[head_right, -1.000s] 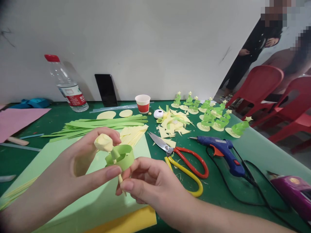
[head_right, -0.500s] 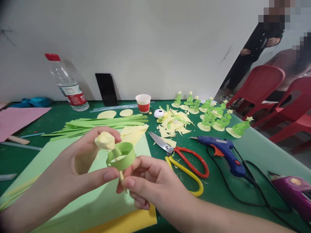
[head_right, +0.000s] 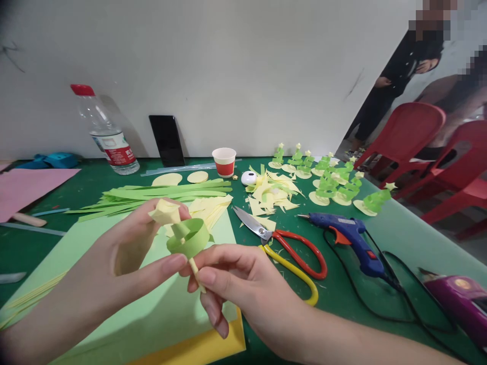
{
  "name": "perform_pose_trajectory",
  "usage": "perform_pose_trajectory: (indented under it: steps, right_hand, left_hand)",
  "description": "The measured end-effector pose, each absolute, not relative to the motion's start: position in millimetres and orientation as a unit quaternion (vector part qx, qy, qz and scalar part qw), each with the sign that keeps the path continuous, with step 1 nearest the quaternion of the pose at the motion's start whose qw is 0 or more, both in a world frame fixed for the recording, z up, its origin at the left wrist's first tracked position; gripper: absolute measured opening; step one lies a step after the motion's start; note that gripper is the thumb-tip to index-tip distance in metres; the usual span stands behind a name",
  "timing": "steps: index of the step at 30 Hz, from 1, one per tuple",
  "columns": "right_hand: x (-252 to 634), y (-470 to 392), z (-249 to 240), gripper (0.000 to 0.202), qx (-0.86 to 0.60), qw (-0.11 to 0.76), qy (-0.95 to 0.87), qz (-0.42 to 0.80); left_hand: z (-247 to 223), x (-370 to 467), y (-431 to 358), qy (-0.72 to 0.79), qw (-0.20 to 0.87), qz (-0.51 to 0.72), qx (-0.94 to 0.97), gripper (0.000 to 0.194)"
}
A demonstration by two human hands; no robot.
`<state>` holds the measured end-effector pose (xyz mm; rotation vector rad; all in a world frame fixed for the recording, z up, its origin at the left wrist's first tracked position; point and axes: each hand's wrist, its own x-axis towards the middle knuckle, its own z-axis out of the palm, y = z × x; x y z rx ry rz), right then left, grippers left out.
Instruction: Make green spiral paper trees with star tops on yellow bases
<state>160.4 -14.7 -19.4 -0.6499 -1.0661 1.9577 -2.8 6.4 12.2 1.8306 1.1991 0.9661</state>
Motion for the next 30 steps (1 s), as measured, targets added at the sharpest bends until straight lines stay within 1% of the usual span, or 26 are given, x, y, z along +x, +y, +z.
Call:
perform_pose_trajectory:
  steps: [6,10,14,19,22,25,28,30]
  right_hand:
    - [161.2,-15.1,-23.2,0.021,-0.264,0.391,-0.427,0.771]
    - [160.6,-16.6,-23.2,0.016,-0.248,0.402,-0.420,0.775]
    - [160.0,-16.9,-22.1,0.011,-0.232,0.409,-0.410,0.781]
    - [159.0,-16.8,-21.6,0.010,-0.227,0.411,-0.402,0.786]
    - [159.6,-16.4,-19.0,0.012,-0.237,0.414,-0.393,0.786]
    - [162.7,-14.6,-13.9,0.010,-0.253,0.436,-0.376,0.777]
    - [166.5,-12.7,-7.6,0.009,-0.262,0.450,-0.374,0.767]
    - [168.5,-11.7,-3.7,0.009,-0.266,0.452,-0.387,0.759]
  left_hand:
    - [13.2,-1.0,7.4,0.459,0.368,0.376,0.716,0.018]
    - [13.8,-0.8,5.5,0.456,0.344,0.389,0.723,0.015]
    - [13.3,-0.5,4.5,0.460,0.344,0.394,0.717,0.016]
    - [11.5,0.4,6.2,0.452,0.351,0.404,0.714,0.020]
    - [11.2,-0.6,7.3,0.426,0.378,0.424,0.704,0.024]
    - [9.5,-2.4,10.7,0.413,0.428,0.444,0.670,0.016]
    - [4.7,-4.9,16.4,0.404,0.466,0.445,0.649,0.023]
    - [0.6,-5.9,19.6,0.391,0.497,0.442,0.636,0.021]
